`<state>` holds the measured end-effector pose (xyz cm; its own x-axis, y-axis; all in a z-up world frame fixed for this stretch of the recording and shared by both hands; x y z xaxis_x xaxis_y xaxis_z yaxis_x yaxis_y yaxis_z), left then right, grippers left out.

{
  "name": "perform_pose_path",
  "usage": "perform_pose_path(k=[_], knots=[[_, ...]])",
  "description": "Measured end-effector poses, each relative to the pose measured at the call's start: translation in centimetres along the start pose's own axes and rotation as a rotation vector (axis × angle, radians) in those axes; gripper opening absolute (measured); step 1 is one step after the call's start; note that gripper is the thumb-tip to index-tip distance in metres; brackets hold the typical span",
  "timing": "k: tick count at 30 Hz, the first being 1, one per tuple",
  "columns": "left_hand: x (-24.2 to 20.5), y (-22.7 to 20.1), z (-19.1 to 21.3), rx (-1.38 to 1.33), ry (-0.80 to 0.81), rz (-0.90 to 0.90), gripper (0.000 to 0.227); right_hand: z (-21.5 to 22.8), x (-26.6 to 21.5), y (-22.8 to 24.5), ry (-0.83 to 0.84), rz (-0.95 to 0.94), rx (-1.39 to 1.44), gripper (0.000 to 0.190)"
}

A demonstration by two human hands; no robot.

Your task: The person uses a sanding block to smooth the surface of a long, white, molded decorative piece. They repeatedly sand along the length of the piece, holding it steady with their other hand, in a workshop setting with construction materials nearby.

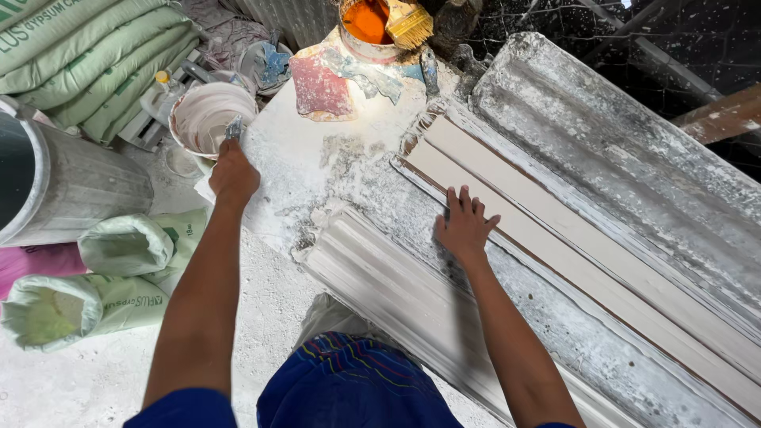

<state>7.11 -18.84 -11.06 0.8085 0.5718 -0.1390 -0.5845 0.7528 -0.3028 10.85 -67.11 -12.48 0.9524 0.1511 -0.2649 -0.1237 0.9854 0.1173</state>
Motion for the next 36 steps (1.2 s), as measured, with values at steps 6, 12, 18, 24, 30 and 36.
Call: perform_pose_path(k=[6,12,18,24,30,36], knots=[[1.4,-1.6,-4.7,0.088,-0.003,0.038,0.049,-1.5,0.8,0.0,-0.068,-0.005,-0.045,0.073],[-7.2,-3.9,-3.1,0.085,0.221,-0.059,0.059,-1.8,0.4,1.1,-0.196,-0.018,0.040,0.072],[-7.8,-6.4,1.9,-0.356,0.246,-0.349,0.065,2.6,2.7,4.1,-0.001,-0.128,-0.125,0.054],[-8.8,-12.2,-1.2,-0.296,0.423,-0.405,0.068,6.2,9.9,8.3,-0.212,0.253,0.145,0.062],[-9.7,-17.6,-4.1,0.072,0.287,-0.785,0.063,7.1,15.2,10.0,0.075,0.263,-0.006,0.052],[-10.5,-18.5,-5.0,0.301,0.227,-0.894,0.065,4.7,16.4,8.4,-0.066,0.243,0.309,0.027]])
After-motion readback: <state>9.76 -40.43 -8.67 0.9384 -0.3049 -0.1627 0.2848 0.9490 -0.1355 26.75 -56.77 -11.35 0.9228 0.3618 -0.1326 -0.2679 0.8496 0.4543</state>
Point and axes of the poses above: each hand's wrist, its own x-axis towards the middle knuckle, its own z-axis out of the back of the hand, y = z × x, the point moved 1 cm from there along x, towards the middle knuckle, and after that the axes turned 2 degrees about -z, right-handed, at the moved point
